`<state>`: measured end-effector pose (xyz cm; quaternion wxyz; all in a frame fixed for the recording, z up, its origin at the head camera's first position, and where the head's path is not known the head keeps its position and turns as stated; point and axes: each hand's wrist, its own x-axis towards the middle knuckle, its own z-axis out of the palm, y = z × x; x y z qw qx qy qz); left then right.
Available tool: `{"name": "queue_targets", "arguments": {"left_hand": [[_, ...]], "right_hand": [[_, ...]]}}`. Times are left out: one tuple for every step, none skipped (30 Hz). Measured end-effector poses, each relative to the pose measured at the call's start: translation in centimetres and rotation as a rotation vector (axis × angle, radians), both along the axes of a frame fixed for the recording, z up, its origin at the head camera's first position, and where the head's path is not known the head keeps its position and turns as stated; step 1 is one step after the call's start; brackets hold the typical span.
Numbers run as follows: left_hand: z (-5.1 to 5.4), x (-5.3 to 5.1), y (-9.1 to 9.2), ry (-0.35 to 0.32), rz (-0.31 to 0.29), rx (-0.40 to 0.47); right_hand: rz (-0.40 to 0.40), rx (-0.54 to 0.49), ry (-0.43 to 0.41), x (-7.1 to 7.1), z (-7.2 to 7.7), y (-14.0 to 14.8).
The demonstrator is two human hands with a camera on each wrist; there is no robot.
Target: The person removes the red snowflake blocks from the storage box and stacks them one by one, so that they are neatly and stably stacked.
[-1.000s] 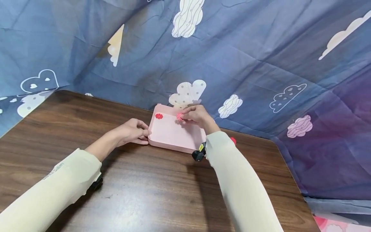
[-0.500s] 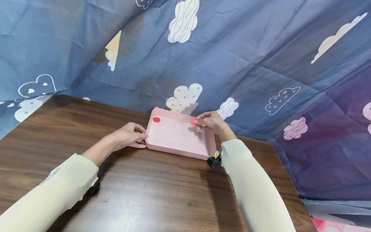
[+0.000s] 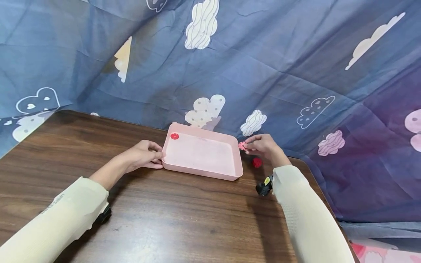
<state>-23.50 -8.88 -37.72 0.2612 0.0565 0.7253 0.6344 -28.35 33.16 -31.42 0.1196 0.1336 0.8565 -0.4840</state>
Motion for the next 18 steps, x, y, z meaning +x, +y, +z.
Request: {"name": "queue_targets", "arguments": {"left_hand": [[0.0, 0.1, 0.0, -0.002, 0.002, 0.005], [-0.1, 0.1, 0.0, -0.004, 0.004, 0.009], [-0.1, 0.2, -0.1, -0.006, 0.005, 0.012], [-0.1, 0.2, 0.0, -0.009, 0.004, 0.016], [-0.2, 0.2, 0.0, -0.012, 0.005, 0.016], [-0.2, 0.2, 0.0, -0.014, 0.007, 0.013], [-0.3, 0.3, -0.1, -0.016, 0.008, 0.009], [-0.3, 0.3, -0.2, -0.016, 0.009, 0.006], [-0.4, 0.3, -0.2, -0.016, 0.010, 0.004], [-0.4, 0.4, -0.3, -0.016, 0.009, 0.003], [-0.4, 0.4, -0.4, -0.013, 0.009, 0.002], [-0.4, 0.3, -0.4, -0.010, 0.007, 0.002], [-0.4, 0.3, -0.4, -0.008, 0.004, 0.005], [-0.4, 0.3, -0.3, -0.008, 0.003, 0.008], [-0.4, 0.2, -0.3, -0.007, 0.000, 0.009], [-0.3, 0.2, -0.3, -0.006, -0.001, 0.008], [-0.3, 0.1, -0.2, -0.005, -0.001, 0.008], [-0.2, 0.1, -0.2, -0.007, -0.001, 0.006]], "right_hand": [[0.000, 0.006, -0.004, 0.2, -0.1, 0.5], [-0.004, 0.007, -0.007, 0.4, -0.3, 0.9], [-0.013, 0.013, -0.012, 0.6, -0.5, 1.3], [-0.024, 0.012, -0.017, 0.7, -0.6, 1.7], [-0.034, 0.008, -0.021, 0.9, -0.7, 2.1], [-0.043, 0.006, -0.028, 1.0, -0.8, 2.4], [-0.053, 0.008, -0.032, 1.0, -0.9, 2.6], [-0.063, 0.007, -0.035, 1.1, -1.0, 2.8], [-0.059, 0.009, -0.038, 1.2, -1.1, 2.9], [-0.054, 0.008, -0.040, 1.2, -1.1, 3.1], [-0.056, 0.012, -0.040, 1.3, -1.0, 3.3], [-0.060, 0.018, -0.040, 1.4, -0.9, 3.5], [-0.058, 0.026, -0.039, 1.5, -0.8, 3.7], [-0.053, 0.031, -0.039, 1.6, -0.6, 4.0], [-0.050, 0.038, -0.043, 1.7, -0.4, 4.2], [-0.056, 0.041, -0.047, 1.9, -0.3, 4.4], [-0.057, 0.041, -0.050, 2.0, -0.1, 4.7], [-0.050, 0.041, -0.055, 2.1, 0.0, 4.9]]}}
